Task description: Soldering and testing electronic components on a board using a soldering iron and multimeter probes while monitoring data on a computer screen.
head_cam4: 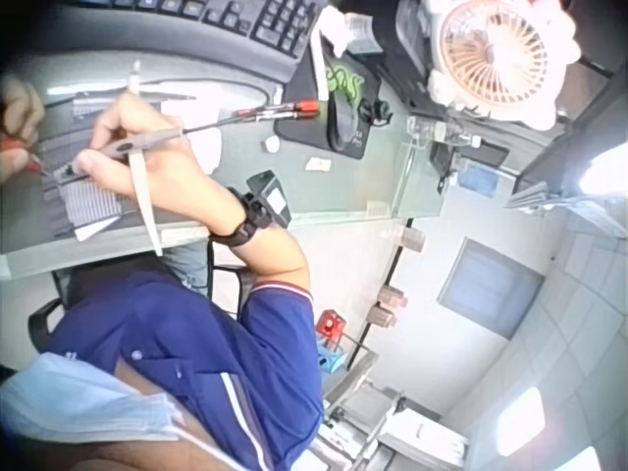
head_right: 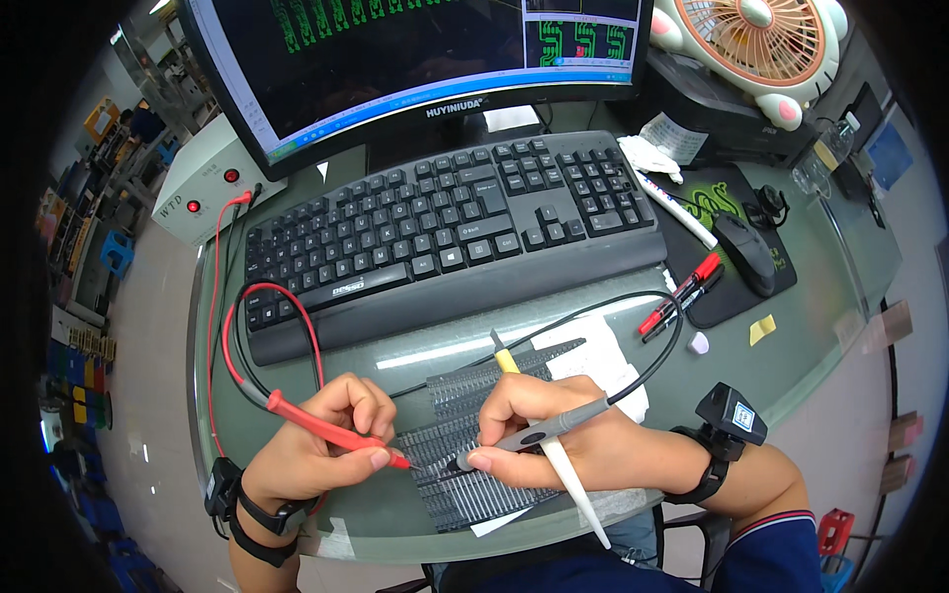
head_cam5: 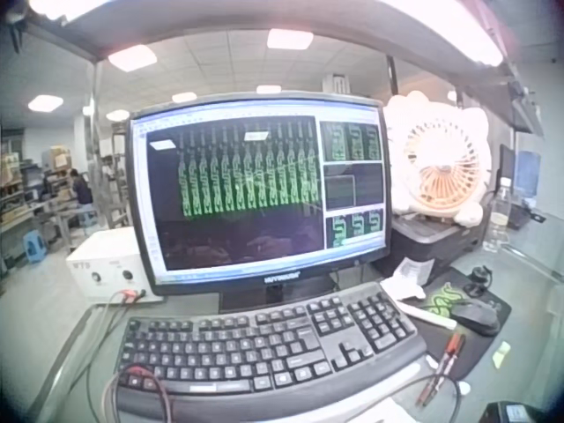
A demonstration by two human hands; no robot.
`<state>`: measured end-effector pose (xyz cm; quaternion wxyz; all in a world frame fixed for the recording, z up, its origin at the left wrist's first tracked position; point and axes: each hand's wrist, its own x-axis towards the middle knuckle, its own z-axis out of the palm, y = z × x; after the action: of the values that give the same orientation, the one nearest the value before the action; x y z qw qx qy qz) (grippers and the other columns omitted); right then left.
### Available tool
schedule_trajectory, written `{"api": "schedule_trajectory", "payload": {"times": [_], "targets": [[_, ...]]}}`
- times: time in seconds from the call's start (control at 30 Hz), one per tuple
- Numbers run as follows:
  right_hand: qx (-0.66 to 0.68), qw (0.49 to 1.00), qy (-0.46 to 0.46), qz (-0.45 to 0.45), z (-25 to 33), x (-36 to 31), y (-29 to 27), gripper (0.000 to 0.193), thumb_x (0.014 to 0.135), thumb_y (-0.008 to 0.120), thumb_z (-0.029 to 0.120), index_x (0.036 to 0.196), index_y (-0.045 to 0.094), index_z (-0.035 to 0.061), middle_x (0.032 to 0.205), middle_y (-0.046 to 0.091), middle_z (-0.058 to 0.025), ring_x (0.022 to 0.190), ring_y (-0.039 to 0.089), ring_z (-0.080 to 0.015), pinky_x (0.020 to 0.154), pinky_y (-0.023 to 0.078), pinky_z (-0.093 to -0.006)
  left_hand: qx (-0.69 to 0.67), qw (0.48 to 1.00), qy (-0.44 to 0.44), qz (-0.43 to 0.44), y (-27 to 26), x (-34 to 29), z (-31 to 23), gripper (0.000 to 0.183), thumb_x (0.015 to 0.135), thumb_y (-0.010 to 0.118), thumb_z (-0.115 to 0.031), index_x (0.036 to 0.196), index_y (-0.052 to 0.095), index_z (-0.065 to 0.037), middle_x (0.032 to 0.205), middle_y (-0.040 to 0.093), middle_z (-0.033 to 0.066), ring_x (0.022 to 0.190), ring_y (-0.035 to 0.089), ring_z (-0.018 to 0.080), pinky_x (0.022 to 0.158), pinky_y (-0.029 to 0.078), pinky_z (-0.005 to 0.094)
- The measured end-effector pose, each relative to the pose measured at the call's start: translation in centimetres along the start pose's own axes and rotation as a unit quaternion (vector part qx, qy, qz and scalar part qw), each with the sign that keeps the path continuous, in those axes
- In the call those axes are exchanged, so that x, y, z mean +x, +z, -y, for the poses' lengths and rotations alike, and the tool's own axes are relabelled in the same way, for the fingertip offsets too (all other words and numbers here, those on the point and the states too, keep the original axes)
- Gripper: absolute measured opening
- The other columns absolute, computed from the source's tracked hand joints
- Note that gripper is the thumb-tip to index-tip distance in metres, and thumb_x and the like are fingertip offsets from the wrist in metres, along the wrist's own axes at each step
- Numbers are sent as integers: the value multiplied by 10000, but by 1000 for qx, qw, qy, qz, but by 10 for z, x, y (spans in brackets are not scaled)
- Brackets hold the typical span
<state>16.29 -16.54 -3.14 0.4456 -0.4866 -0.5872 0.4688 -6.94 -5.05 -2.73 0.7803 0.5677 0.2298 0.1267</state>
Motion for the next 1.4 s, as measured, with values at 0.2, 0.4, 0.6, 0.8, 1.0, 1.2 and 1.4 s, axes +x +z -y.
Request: {"api": "schedule_trajectory", "payload": {"times": [0.2, 0.4, 0.6, 0.8, 1.0, 1.2, 1.4], "targets": [[-35, 999, -6, 20, -1, 0, -2, 196, 806, 714, 154, 833, 549, 52, 708, 596, -9, 622, 557, -75, 545, 429, -228, 6, 1000, 5, 2, -1, 0, 0, 281, 781, 634, 31, 863, 391, -83, 886, 467, 55, 785, 440, 93, 677, 402, 256], [-8, 1000, -1, 11, -2, 0, -1, 197, 805, 710, 154, 826, 543, 52, 705, 593, -9, 614, 554, -75, 538, 423, -226, 12, 1000, 7, -5, 0, 0, 0, 278, 781, 635, 28, 854, 391, -84, 881, 468, 54, 779, 439, 94, 679, 402, 256], [-30, 999, -9, 13, -2, -1, -1, 202, 805, 708, 151, 824, 534, 50, 702, 594, -16, 610, 560, -82, 535, 430, -232, 9, 1000, 3, -9, 1, -1, 1, 278, 781, 639, 21, 851, 391, -85, 886, 471, 55, 783, 441, 98, 689, 408, 261], [-32, 999, -7, 7, 0, -2, 0, 207, 808, 702, 151, 820, 521, 51, 700, 595, -24, 608, 562, -85, 533, 432, -236, 11, 1000, 8, -7, 1, -1, 2, 272, 781, 647, 8, 840, 400, -89, 898, 482, 59, 812, 456, 103, 704, 419, 261], [-71, 997, -2, 38, 2, 2, -3, 209, 822, 695, 133, 831, 502, 54, 738, 649, -67, 809, 696, -189, 617, 546, -255, 63, 997, 32, 13, -2, 2, 2, 253, 823, 647, -25, 862, 400, -67, 911, 445, 34, 844, 452, 84, 759, 448, 259], [-62, 997, 7, 34, 1, 4, -5, 205, 824, 693, 131, 832, 505, 51, 773, 665, -76, 815, 693, -177, 635, 543, -252, 36, 999, 36, 6, -3, 7, 3, 265, 816, 672, -35, 855, 412, -71, 921, 456, 36, 861, 472, 86, 765, 441, 249], [-25, 999, 22, 5, 8, -1, 1, 187, 833, 686, 169, 830, 549, 42, 700, 580, -9, 624, 520, -58, 538, 410, -230, 64, 997, 45, 9, -1, 0, 6, 275, 825, 674, -49, 844, 401, -74, 934, 457, 28, 876, 460, 75, 785, 433, 238]]}}
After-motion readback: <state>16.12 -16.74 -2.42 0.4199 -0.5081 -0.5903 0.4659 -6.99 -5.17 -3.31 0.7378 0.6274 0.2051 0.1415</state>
